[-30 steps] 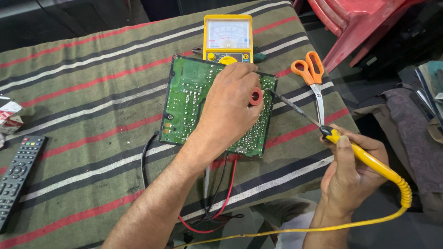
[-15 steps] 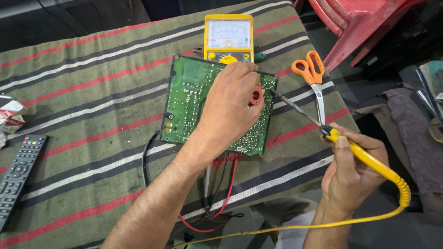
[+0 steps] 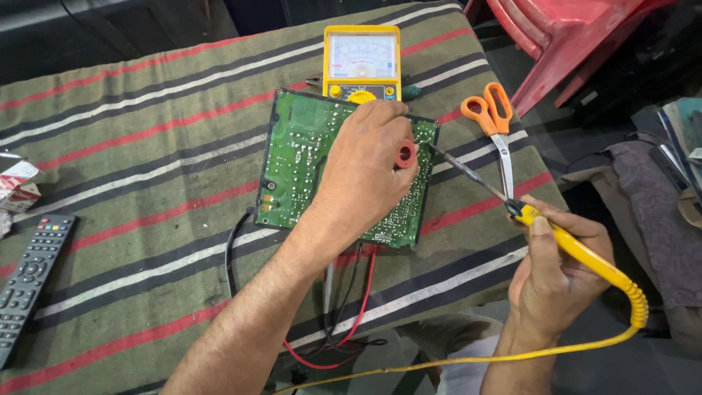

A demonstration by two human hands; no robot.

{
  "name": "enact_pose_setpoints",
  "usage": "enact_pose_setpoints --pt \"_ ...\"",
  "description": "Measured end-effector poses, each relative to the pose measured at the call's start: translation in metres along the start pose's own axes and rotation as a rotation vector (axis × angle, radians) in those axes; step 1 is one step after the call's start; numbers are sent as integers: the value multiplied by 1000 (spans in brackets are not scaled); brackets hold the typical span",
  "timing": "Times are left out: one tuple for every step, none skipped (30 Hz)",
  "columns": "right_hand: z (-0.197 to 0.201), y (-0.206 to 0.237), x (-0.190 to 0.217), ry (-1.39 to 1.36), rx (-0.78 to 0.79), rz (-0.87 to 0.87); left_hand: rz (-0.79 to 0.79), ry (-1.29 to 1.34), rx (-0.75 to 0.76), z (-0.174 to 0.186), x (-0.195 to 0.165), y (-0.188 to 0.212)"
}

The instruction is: The person holds a green circuit board steady on a cloth-covered bench with one hand while using a yellow soldering iron with the other hand to solder joints on the board's underside. A multimeter sits nearby, and the person works on successive solder points across the board.

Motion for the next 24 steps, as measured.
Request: enact_pose_setpoints --pt "0 0 0 -4 -1 -2 -1 -2 1 0 0 0" --pt "0 0 0 -9 -1 -3 1 0 1 0 0 0" --pt "0 -1 0 -14 -1 -5 1 2 0 0 0 -1" --pt "0 -1 0 -20 0 -8 2 4 -1 0 0 -1" --pt "0 -1 0 -23 1 -10 3 6 1 0 0 -1" --pt "0 -1 1 -26 2 -12 5 7 3 0 0 -1" --pt "0 -1 1 -26 1 -13 6 9 6 0 0 -2" --pt "-1 -1 1 -23 0 -12 6 7 4 0 0 -2" --pt "-1 -1 1 -20 -1 -12 6 6 3 0 0 -2" --pt "-1 -1 1 -13 -4 -11 6 5 2 0 0 -1" --pt "-1 -1 1 -17 -9 -13 8 6 5 0 0 -1" --pt "-2 -1 2 -21 -14 -15 11 8 8 0 -1 -1" --pt "-2 -1 1 -35 -22 -20 14 9 11 1 -1 -1" --pt "-2 -2 1 -49 -30 -26 8 7 9 1 -1 -1" --pt "-2 -2 1 -50 -32 -27 2 6 7 1 0 -2" --pt "-2 -3 2 -51 -34 -30 -3 4 5 0 -1 -2" --pt "-2 -3 2 -52 -36 -32 0 5 6 0 -1 -2" --pt "-1 -3 2 -48 -30 -27 2 6 6 0 -1 -2" --pt "-2 -3 2 -44 -25 -22 5 6 7 0 0 -1" --pt "-2 -3 2 -41 -23 -21 2 10 -1 0 0 -1" --pt "-2 -3 2 -38 -22 -20 -1 14 -10 -1 -1 -1" --pt "-2 -2 2 -37 -25 -23 -4 18 -18 -1 -1 -1" --pt "-2 -2 2 -35 -29 -26 -13 16 -27 -2 -1 -1" --pt "-2 -3 2 -30 -25 -24 -22 15 -37 -3 0 -2"
Point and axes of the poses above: each hand's wrist, its own y-axis away from the middle knuckle, its own z-axis out of the back of the hand, x = y × z, the point moved 1 cm from there along -y, towards the middle knuckle, and after that the axes turned 6 degrees about -x, right-handed, at the moved point
